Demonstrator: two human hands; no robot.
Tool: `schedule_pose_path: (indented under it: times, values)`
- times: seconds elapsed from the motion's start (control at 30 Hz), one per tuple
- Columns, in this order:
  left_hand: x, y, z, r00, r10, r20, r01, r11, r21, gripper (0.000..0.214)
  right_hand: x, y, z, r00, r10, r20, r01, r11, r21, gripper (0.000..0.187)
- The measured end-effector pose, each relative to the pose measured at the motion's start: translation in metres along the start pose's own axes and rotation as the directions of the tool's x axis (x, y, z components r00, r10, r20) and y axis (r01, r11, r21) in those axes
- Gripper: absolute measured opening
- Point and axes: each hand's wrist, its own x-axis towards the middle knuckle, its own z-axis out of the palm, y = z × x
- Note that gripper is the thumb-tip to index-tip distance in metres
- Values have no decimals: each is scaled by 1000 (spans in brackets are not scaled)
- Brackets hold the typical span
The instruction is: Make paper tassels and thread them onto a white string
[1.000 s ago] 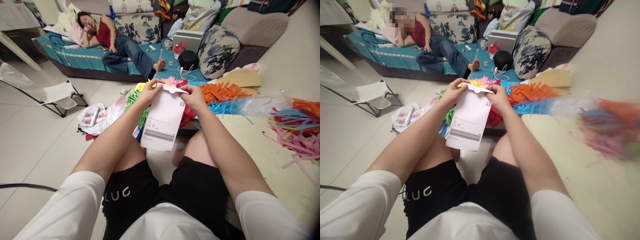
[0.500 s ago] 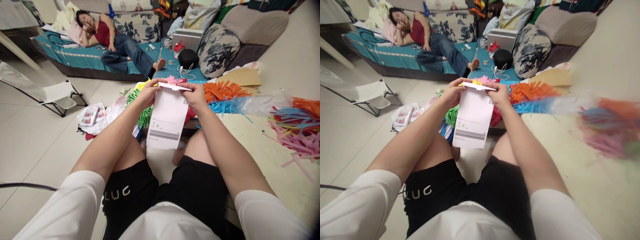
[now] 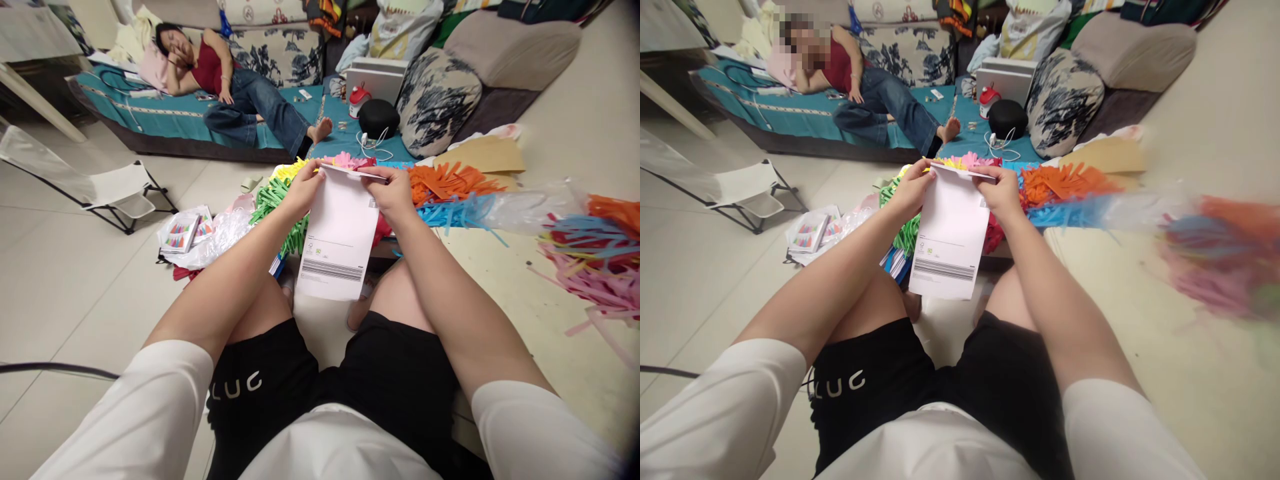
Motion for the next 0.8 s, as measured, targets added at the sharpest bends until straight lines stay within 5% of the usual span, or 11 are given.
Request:
schedule_pose_path:
  times: [0.37,0.8]
  values:
    - [8,-3,-8,991,136,-8,-136,990,45,19,2,5,3,996,-75,52,73,996,51,39]
    - [11,-6,-13,988,132,-83,-135,990,-41,22,1,-1,-9,927,-284,246,325,934,-147,31]
